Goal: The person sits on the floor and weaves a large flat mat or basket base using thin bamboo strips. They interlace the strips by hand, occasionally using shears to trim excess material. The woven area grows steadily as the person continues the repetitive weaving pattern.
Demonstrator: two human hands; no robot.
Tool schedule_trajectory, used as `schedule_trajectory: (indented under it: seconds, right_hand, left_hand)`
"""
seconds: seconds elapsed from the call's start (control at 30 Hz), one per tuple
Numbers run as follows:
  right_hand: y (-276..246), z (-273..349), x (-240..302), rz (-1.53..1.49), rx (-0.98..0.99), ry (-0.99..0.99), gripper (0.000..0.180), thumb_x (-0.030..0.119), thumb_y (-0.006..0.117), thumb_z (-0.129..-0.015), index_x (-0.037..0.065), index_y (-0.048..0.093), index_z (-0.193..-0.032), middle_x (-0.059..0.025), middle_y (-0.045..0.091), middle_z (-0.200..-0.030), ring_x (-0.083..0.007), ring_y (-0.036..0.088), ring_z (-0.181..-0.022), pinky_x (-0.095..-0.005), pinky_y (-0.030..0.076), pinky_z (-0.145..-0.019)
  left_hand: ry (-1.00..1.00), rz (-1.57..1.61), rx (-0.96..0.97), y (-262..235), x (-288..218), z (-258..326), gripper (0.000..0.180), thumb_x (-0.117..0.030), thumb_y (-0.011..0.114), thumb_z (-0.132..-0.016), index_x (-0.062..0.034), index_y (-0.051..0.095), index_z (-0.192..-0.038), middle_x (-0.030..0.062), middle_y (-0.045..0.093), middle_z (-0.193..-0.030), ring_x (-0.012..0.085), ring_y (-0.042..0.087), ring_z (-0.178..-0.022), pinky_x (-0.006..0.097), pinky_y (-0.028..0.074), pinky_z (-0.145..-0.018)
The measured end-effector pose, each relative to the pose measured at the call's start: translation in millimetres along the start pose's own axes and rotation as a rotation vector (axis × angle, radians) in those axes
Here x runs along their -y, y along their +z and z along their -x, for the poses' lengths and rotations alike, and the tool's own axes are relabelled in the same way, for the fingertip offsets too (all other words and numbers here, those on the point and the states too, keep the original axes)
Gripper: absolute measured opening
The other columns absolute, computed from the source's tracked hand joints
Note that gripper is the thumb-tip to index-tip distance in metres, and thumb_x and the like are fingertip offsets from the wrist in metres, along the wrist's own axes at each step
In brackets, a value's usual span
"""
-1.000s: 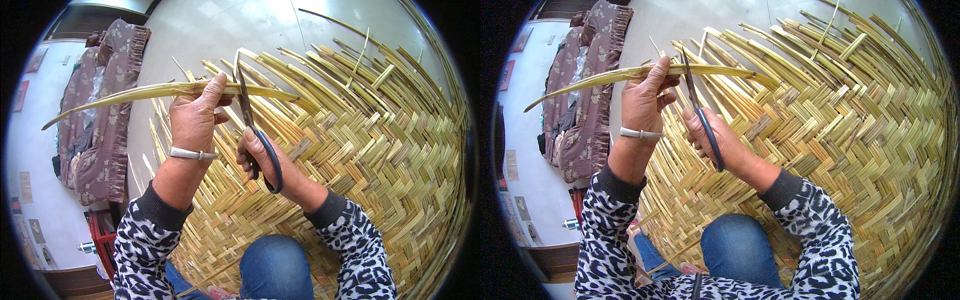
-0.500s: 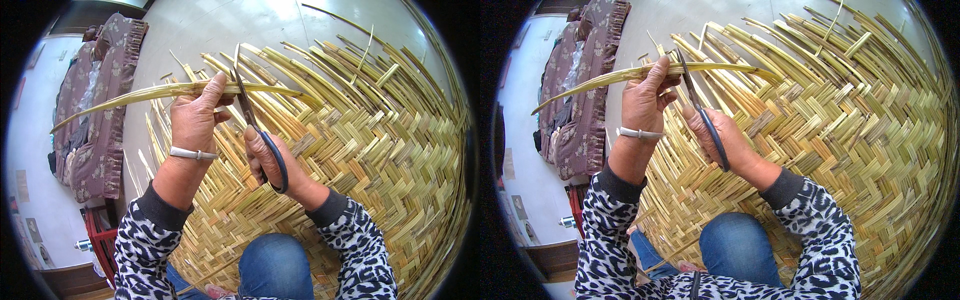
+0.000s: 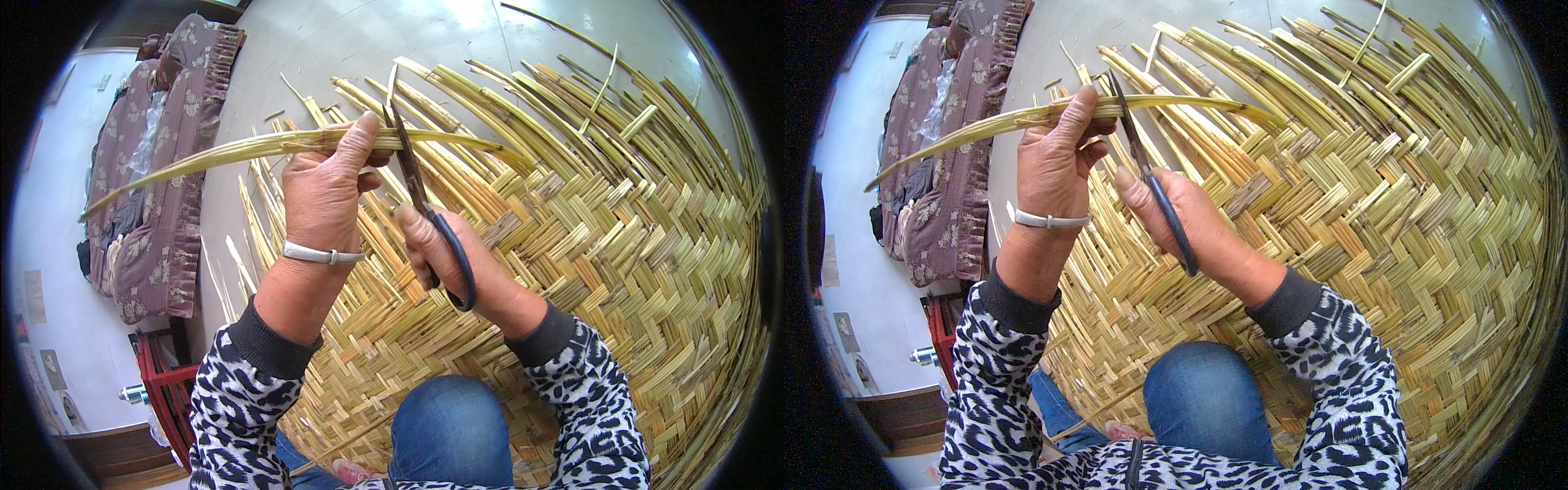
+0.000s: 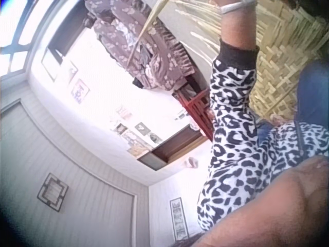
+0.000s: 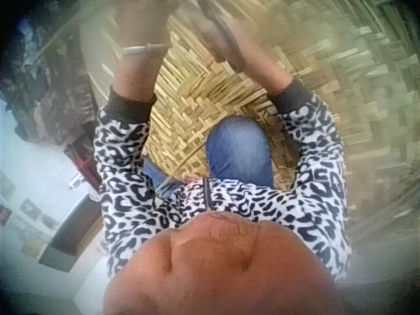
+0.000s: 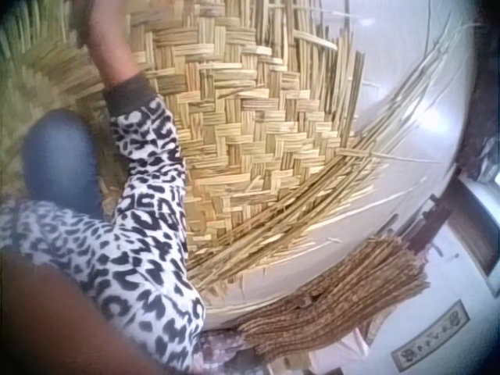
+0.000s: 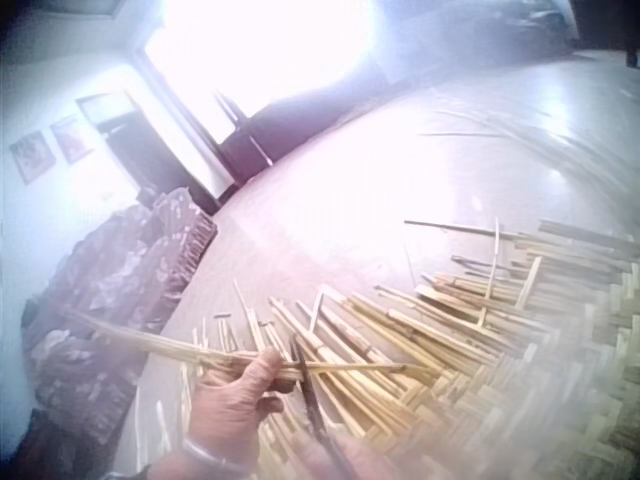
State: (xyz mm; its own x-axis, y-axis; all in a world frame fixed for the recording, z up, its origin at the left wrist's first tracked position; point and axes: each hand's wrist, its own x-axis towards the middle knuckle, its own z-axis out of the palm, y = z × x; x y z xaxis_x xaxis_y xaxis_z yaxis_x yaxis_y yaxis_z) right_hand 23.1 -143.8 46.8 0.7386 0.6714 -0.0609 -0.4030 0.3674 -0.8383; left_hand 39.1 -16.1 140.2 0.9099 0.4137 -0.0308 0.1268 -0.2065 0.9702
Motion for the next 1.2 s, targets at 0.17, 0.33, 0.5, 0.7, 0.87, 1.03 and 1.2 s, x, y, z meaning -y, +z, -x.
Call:
schedule_trajectory:
  seconds: [0.17, 0.33, 0.5, 0.7, 0.87, 1.03, 1.2]
  right_hand:
    - [-8, -4, -3, -0.016, 0.016, -0.067, 0.055, 0.061, 0.042, -0.097, 0.009, 0.048, -0.08, -0.0002, 0.048, -0.068, -0.0081, 0.046, -0.054, -0.0218, 0.04, -0.048]
    - [-9, -4, -5, 0.084, -0.053, -0.043, 0.057, 0.064, 0.047, -0.094, 0.011, 0.047, -0.075, 0.002, 0.043, -0.057, -0.0073, 0.045, -0.045, -0.0225, 0.039, -0.04]
    - [-9, -4, 2, 0.281, -0.031, 0.074, 0.061, 0.061, 0.057, -0.091, 0.002, 0.062, -0.076, -0.0046, 0.059, -0.063, -0.0146, 0.056, -0.06, -0.0318, 0.046, -0.055]
    - [8, 18, -26, 1.395, 0.166, -0.167, 0.03, 0.035, 0.066, -0.084, 0.006, 0.067, -0.075, -0.0125, 0.068, -0.072, -0.0282, 0.069, -0.069, -0.0403, 0.054, -0.061]
    - [52, 45, -74, 1.581, 0.508, -0.274, 0.016, 0.021, 0.065, -0.076, 0.005, 0.063, -0.076, -0.0093, 0.064, -0.075, -0.0275, 0.066, -0.069, -0.0401, 0.052, -0.063]
    - [57, 59, -72, 1.421, 0.707, -0.22, 0.018, 0.02, 0.067, -0.077, 0.004, 0.063, -0.085, -0.0138, 0.061, -0.09, -0.0329, 0.061, -0.088, -0.045, 0.051, -0.078]
    - [79, 68, -51, 0.818, 0.588, 0.005, 0.032, 0.024, 0.069, -0.086, 0.0, 0.065, -0.106, -0.0179, 0.065, -0.104, -0.0317, 0.063, -0.096, -0.0365, 0.052, -0.083]
  left_hand:
    - [-0.009, 0.015, 0.042, 4, 4, 5, 0.018, -0.023, 0.072, -0.089, -0.0062, 0.071, -0.095, 0.0022, 0.071, -0.083, 0.0101, 0.066, -0.074, 0.022, 0.047, -0.062]
    - [-0.064, -0.024, 0.012, 1, 7, 3, 0.018, -0.025, 0.073, -0.088, -0.0084, 0.07, -0.093, 0.001, 0.071, -0.082, 0.0088, 0.065, -0.073, 0.022, 0.047, -0.062]
    - [-0.044, -0.036, 0.049, -32, 5, 5, 0.02, -0.027, 0.069, -0.091, -0.0084, 0.067, -0.099, 0.0026, 0.071, -0.087, 0.0101, 0.067, -0.079, 0.021, 0.047, -0.062]
    - [-0.242, -0.377, -0.083, -126, 8, 33, 0.024, -0.02, 0.064, -0.094, -0.0009, 0.061, -0.107, 0.0118, 0.07, -0.092, 0.0178, 0.071, -0.078, 0.025, 0.058, -0.06]
    - [-0.428, -0.457, 0.032, -194, 37, 110, 0.02, -0.019, 0.068, -0.091, -0.0021, 0.065, -0.1, 0.0049, 0.068, -0.086, 0.0122, 0.067, -0.075, 0.024, 0.053, -0.061]
    - [-0.457, -0.439, 0.18, -218, 63, 183, 0.021, -0.018, 0.067, -0.09, 0.0016, 0.067, -0.098, 0.0036, 0.066, -0.078, 0.0099, 0.061, -0.071, 0.027, 0.05, -0.064]
    - [-0.438, -0.36, 0.485, -205, 70, 217, 0.023, -0.022, 0.064, -0.093, 0.0005, 0.066, -0.101, 0.0026, 0.064, -0.075, 0.0106, 0.058, -0.069, 0.029, 0.049, -0.065]
